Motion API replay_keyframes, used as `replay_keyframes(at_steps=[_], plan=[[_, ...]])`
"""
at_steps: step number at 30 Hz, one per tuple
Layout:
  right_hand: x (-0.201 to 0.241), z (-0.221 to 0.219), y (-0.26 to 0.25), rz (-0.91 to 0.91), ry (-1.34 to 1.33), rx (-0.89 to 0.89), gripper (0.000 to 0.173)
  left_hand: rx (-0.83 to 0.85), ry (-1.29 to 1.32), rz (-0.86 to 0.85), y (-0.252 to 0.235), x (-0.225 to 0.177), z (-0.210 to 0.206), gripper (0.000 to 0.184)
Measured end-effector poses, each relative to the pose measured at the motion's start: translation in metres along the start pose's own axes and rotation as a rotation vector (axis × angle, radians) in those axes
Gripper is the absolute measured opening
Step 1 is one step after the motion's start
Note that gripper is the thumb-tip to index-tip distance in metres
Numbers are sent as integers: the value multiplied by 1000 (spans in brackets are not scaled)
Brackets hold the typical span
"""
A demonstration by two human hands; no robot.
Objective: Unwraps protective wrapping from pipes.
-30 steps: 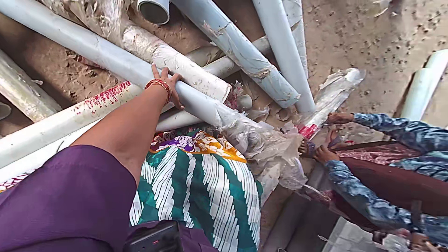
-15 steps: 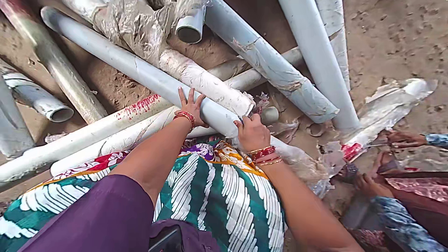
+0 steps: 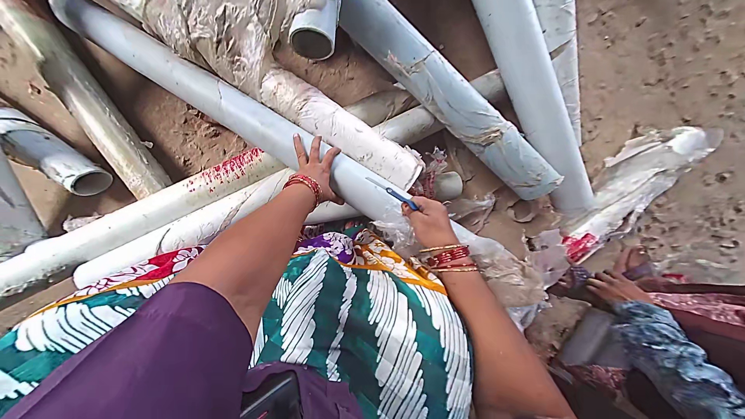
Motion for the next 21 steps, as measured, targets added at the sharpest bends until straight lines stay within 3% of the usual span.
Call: replay_keyframes(at_steps=[5,10,13,17,19,21], plan=[[-33,25,54,14,-300,-155,25,1,3,2,1,-2,2,125],[-53,65,128,137,-439,-336,27,-5,-25,5,1,-3,5,124],[-77,96,187,52,-276,-371,22,-10,-38,5,1,-7,7,122],[-81,109,235,-103,34,-551,32,-20,-46,15,0,-6,7,122],[-62,106,223,-30,356,-511,38,-22,-47,18,0,-6,7,123],[-40,95,190,158,435,-477,35,-23,-46,19,0,-6,7,122]])
Point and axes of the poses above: each hand's wrist, its own y-axis away from the middle knuckle, its own z-axis out of the back of the hand, x = y × z, the point moved 7 cm from there along -y, towards the middle knuckle, and after that the axes turned 13 degrees about z, right-handed, at the moved point
